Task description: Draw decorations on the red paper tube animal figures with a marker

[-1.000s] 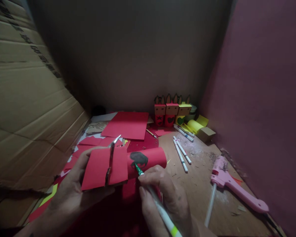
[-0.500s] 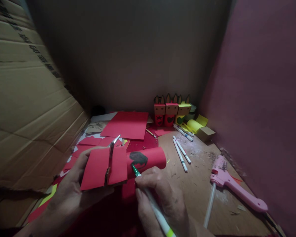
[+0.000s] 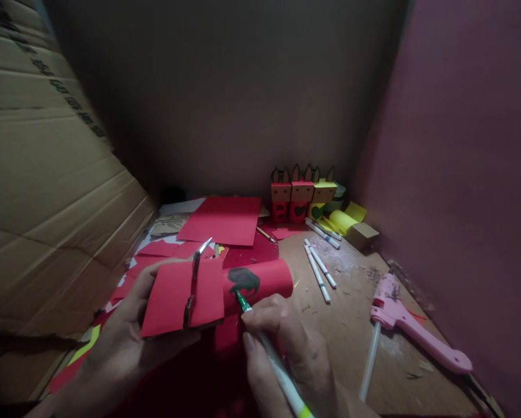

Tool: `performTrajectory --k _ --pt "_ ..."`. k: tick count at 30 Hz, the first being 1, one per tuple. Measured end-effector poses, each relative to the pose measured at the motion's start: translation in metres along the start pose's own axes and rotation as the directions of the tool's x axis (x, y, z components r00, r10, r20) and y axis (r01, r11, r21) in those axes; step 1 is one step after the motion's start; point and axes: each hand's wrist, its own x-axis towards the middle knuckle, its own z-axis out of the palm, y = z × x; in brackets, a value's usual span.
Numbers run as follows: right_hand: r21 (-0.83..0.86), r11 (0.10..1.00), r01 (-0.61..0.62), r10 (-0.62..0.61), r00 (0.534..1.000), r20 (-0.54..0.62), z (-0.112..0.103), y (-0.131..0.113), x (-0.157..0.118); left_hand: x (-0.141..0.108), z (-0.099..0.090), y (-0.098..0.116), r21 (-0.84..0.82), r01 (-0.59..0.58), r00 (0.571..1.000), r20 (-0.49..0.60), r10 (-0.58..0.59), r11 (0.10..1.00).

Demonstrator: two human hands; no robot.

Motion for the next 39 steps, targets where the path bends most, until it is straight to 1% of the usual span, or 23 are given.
performTrajectory --k 3,6,8,12,15,19,24,26,29,33,36,37,39 --pt "0.036 0.999 -0.033 0.033 0.999 0.000 -0.002 0.003 -0.001 0.001 0.000 0.000 -0.013 0.027 0.999 -0.033 -0.027 1.000" --pt "0.065 0.996 -0.069 0.069 0.998 0.003 -0.004 0.005 -0.002 0.002 -0.001 0.002 -0.018 0.014 0.999 -0.037 -0.014 1.000" --pt "0.059 0.996 -0.060 0.060 0.998 0.009 -0.003 0.006 -0.003 0.002 -0.001 0.003 -0.019 0.025 0.999 -0.039 -0.026 0.999" --pt "0.054 0.998 -0.017 0.016 1.000 0.020 0.001 0.003 -0.003 0.002 -0.001 0.004 -0.053 0.095 0.994 -0.056 -0.098 0.994" --pt "0.045 0.999 -0.018 0.017 1.000 0.016 0.003 0.001 -0.004 0.001 0.001 0.003 -0.075 0.108 0.991 -0.068 -0.113 0.991" --pt "-0.018 0.999 -0.043 0.042 0.999 -0.028 0.000 0.000 -0.002 0.001 -0.001 -0.001 -0.016 0.053 0.998 -0.043 -0.054 0.998" --pt "-0.008 1.000 -0.019 0.019 0.999 -0.043 -0.002 0.002 0.002 0.002 -0.007 -0.003 0.081 -0.011 0.999 -0.049 0.015 0.997" --pt "0.004 1.000 -0.018 0.019 0.999 -0.032 0.000 0.003 0.001 0.001 -0.005 -0.002 0.084 -0.003 0.998 -0.059 0.008 0.996" --pt "0.033 0.999 -0.003 0.003 1.000 0.009 0.002 0.004 -0.002 0.000 0.000 0.003 0.025 0.032 0.998 -0.062 -0.031 0.999" --pt "0.000 1.000 0.026 -0.026 0.998 0.053 -0.004 0.005 -0.001 -0.002 0.005 0.006 -0.069 0.077 0.995 -0.053 -0.081 0.995" --pt "-0.031 0.999 0.037 -0.032 0.988 0.148 -0.010 0.006 0.002 -0.002 0.005 0.003 -0.128 0.098 0.994 -0.029 -0.103 0.987" --pt "-0.027 0.998 0.048 -0.042 0.979 0.199 -0.010 0.006 0.003 -0.001 0.004 0.002 -0.132 0.098 0.995 -0.022 -0.102 0.986" --pt "0.001 0.999 0.044 -0.044 0.991 0.123 -0.007 0.006 0.003 -0.001 0.002 0.001 -0.112 0.082 0.996 -0.021 -0.085 0.990"
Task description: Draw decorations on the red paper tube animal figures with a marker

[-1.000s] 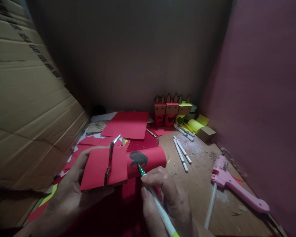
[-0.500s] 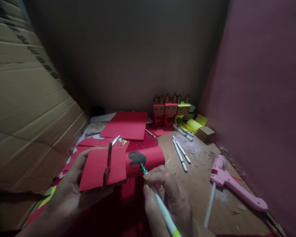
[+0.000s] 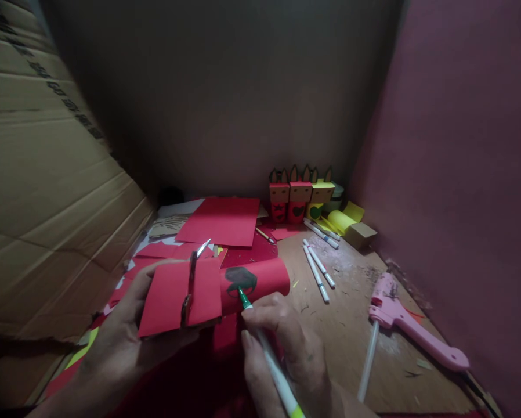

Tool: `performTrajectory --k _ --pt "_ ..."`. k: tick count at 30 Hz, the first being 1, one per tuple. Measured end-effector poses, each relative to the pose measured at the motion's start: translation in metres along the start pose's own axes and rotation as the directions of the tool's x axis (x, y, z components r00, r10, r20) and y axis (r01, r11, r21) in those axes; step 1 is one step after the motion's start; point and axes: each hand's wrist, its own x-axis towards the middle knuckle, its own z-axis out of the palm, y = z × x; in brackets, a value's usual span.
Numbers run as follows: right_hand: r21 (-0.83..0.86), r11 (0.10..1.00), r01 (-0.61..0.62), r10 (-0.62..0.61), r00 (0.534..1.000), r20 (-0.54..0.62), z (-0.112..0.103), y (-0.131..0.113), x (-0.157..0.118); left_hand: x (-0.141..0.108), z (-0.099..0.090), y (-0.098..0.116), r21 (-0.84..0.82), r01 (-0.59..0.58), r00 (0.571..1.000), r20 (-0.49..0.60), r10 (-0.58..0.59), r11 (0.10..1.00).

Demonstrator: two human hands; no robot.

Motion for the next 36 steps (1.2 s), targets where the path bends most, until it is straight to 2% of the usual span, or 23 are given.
performTrajectory --k 3,6,10,15,23,29,33,36 --pt "0.003 1.000 0.018 -0.018 0.997 -0.069 0.009 0.001 -0.002 0.001 -0.002 0.000 0.054 -0.043 0.999 -0.012 0.043 0.998" --pt "0.007 1.000 -0.001 0.002 0.996 -0.089 0.013 0.001 -0.005 0.001 -0.003 0.000 0.054 -0.028 0.999 -0.018 0.029 0.998" --pt "0.003 0.998 -0.063 0.063 0.990 -0.125 0.010 0.000 -0.006 0.003 -0.007 -0.003 0.081 -0.016 1.000 0.000 0.016 0.997" --pt "-0.053 0.997 -0.062 0.051 0.982 -0.181 0.006 -0.004 -0.002 0.006 -0.011 -0.006 0.134 -0.037 0.999 -0.011 0.038 0.990" --pt "-0.010 0.998 -0.068 0.066 0.991 -0.112 0.010 0.003 -0.008 0.003 -0.001 -0.001 -0.093 0.082 0.995 0.058 -0.077 0.992" --pt "-0.015 0.999 -0.046 0.044 0.992 -0.114 0.009 0.003 -0.006 0.003 -0.002 -0.001 -0.071 0.069 0.997 0.042 -0.066 0.995" --pt "0.005 0.999 -0.034 0.035 0.997 -0.062 0.005 0.003 -0.005 0.004 -0.005 -0.002 0.062 -0.043 0.999 0.008 0.043 0.997" --pt "-0.025 1.000 -0.018 0.018 1.000 0.006 -0.001 0.003 -0.003 0.005 -0.006 -0.003 0.071 -0.040 0.999 0.005 0.040 0.997"
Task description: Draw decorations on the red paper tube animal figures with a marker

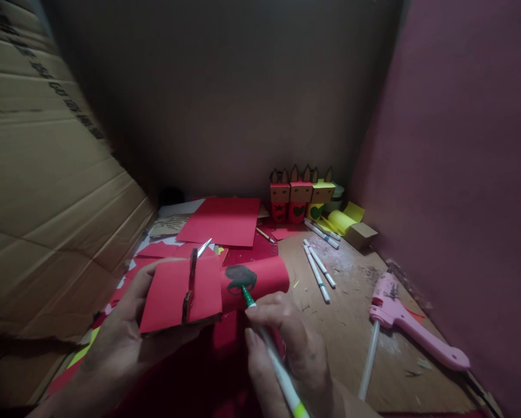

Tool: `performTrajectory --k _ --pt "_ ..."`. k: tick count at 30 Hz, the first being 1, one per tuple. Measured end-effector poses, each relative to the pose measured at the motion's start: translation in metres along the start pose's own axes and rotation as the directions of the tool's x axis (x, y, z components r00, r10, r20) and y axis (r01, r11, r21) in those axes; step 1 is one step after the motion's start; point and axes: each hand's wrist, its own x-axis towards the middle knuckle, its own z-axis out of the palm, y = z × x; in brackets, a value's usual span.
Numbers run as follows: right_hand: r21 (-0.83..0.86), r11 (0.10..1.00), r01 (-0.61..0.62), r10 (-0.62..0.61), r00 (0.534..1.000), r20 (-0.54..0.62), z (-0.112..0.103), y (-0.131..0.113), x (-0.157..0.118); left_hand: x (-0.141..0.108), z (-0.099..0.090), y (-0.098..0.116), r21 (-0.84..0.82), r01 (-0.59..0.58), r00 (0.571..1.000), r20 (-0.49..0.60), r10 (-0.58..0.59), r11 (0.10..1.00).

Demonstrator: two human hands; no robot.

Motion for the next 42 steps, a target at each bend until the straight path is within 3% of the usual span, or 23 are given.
performTrajectory --k 3,11,18,28,37,42 --pt "-0.009 1.000 0.010 -0.009 1.000 0.026 -0.001 -0.001 0.001 0.000 0.000 0.001 -0.044 0.024 1.000 0.020 -0.023 0.999" --pt "0.022 1.000 -0.010 0.012 0.995 -0.101 0.013 0.003 -0.005 -0.002 0.001 0.007 0.000 0.011 0.999 0.032 -0.011 1.000" --pt "0.021 0.998 0.058 -0.056 0.995 -0.082 0.011 0.002 -0.004 -0.001 -0.002 0.003 0.035 -0.037 0.999 0.027 0.036 0.999" --pt "0.023 0.999 0.037 -0.035 0.995 -0.095 0.014 -0.001 -0.003 -0.004 0.001 0.005 0.016 0.025 1.000 -0.011 -0.025 1.000" --pt "0.023 0.999 0.048 -0.047 0.997 -0.065 0.012 0.000 -0.003 -0.002 0.000 0.005 -0.005 -0.011 0.999 0.040 0.011 1.000" --pt "0.061 0.998 0.036 -0.033 0.998 -0.047 0.011 0.001 -0.003 -0.002 0.000 0.003 0.059 -0.044 0.999 0.010 0.043 0.997"
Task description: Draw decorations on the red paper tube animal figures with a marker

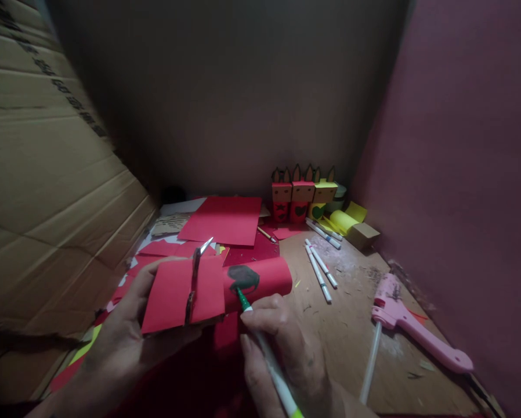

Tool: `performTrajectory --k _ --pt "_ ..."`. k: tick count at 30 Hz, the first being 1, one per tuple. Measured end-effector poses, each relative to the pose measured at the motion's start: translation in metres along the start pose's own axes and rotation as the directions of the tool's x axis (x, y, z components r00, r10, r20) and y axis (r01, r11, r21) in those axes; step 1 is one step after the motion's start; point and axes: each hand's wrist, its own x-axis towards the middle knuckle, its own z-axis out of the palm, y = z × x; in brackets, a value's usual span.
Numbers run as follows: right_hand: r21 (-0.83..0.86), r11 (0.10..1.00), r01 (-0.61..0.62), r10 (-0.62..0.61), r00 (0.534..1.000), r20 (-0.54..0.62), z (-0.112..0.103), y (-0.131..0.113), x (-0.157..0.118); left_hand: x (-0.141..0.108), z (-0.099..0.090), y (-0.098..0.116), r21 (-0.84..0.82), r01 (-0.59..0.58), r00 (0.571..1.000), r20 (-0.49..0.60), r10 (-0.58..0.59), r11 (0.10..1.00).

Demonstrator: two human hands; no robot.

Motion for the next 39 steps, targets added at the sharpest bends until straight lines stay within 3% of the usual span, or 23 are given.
performTrajectory --k 3,7,12,18,24,28,33,39 --pt "-0.014 1.000 -0.001 0.001 1.000 0.017 -0.005 -0.002 0.002 0.001 0.001 -0.001 -0.038 -0.017 0.999 0.029 0.018 0.999" --pt "-0.054 0.998 0.029 -0.018 0.980 0.200 -0.010 -0.005 0.005 0.001 0.002 -0.002 -0.082 -0.051 0.997 0.054 0.056 0.995" --pt "-0.031 0.999 0.041 -0.040 0.998 0.041 -0.007 -0.003 0.004 0.000 -0.002 -0.003 0.021 -0.038 0.999 -0.002 0.038 0.999" --pt "-0.102 0.993 0.051 -0.035 0.987 0.155 -0.012 -0.009 0.006 -0.001 0.000 -0.001 -0.045 0.004 1.000 0.008 -0.003 0.999" --pt "-0.107 0.994 0.026 -0.027 1.000 -0.006 -0.005 -0.004 0.001 0.000 0.001 -0.002 -0.049 -0.055 0.998 0.027 0.056 0.997" --pt "-0.121 0.992 0.017 -0.015 1.000 0.020 -0.004 -0.004 0.008 0.000 -0.001 -0.002 0.032 -0.048 0.999 0.005 0.048 0.998" --pt "-0.125 0.992 0.029 -0.028 1.000 0.012 -0.006 -0.008 0.019 0.001 -0.002 -0.002 -0.041 -0.002 1.000 0.024 0.003 0.999" --pt "-0.128 0.991 0.049 -0.051 0.999 -0.013 -0.006 -0.005 0.010 -0.001 0.003 0.001 -0.070 0.049 0.999 -0.016 -0.050 0.996"
